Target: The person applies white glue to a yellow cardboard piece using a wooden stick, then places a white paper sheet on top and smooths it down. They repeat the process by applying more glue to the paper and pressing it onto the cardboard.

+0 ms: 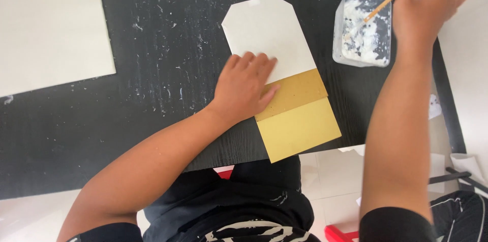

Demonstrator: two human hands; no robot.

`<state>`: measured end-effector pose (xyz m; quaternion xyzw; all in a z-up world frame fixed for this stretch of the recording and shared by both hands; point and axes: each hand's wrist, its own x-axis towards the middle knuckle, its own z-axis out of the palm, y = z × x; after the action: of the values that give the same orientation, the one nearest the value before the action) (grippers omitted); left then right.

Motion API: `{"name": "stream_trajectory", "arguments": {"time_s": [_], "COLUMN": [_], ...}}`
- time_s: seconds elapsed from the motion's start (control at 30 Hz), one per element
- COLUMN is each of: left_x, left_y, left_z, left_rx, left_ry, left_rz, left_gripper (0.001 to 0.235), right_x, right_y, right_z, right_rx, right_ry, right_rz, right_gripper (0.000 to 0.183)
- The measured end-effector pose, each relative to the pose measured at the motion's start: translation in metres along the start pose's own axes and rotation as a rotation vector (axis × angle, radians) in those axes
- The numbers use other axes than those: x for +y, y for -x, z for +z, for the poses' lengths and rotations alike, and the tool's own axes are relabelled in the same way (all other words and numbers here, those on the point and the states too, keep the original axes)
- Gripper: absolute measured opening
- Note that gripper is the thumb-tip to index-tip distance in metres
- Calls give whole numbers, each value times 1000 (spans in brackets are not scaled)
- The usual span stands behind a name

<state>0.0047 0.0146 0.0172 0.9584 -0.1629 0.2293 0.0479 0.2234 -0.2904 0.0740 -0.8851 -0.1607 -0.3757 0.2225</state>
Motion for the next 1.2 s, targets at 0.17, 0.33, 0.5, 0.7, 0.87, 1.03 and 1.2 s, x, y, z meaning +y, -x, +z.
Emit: {"name": "stream_trajectory", "arguments": {"time_s": [0.17, 0.33, 0.5, 0.7, 0.87, 1.03, 1.2], "left_x": [-24, -41, -35, -33, -33, -56, -90], "left_y": [1, 5, 2, -3, -7, 3, 3], "left_z": [-9, -4, -11, -35, -46, -34, -34], "left_rx": [-43, -95, -187, -32, 36, 18, 239], "left_ry": [-153, -142, 47, 738, 1046, 1197, 367], "left_rz": [-306, -384, -401, -686, -626, -261, 79], "left_gripper": [78, 74, 71, 55, 48, 60, 81], "right_x": [-152, -179, -188, -152, -179, -191, -193], "right_y": [46, 112, 112, 124, 98, 62, 17], "right_z": [-70, -68, -75, -71, -88, -107, -104], "right_rx": [-455, -872, -870, -758, -740, -637, -688], "right_ry": [-34, 154, 21, -356, -662, -1076, -1129], "right_rz": [169, 259, 406, 581, 761, 704, 710], "right_gripper": [22, 84, 88, 101, 87, 98, 91]}}
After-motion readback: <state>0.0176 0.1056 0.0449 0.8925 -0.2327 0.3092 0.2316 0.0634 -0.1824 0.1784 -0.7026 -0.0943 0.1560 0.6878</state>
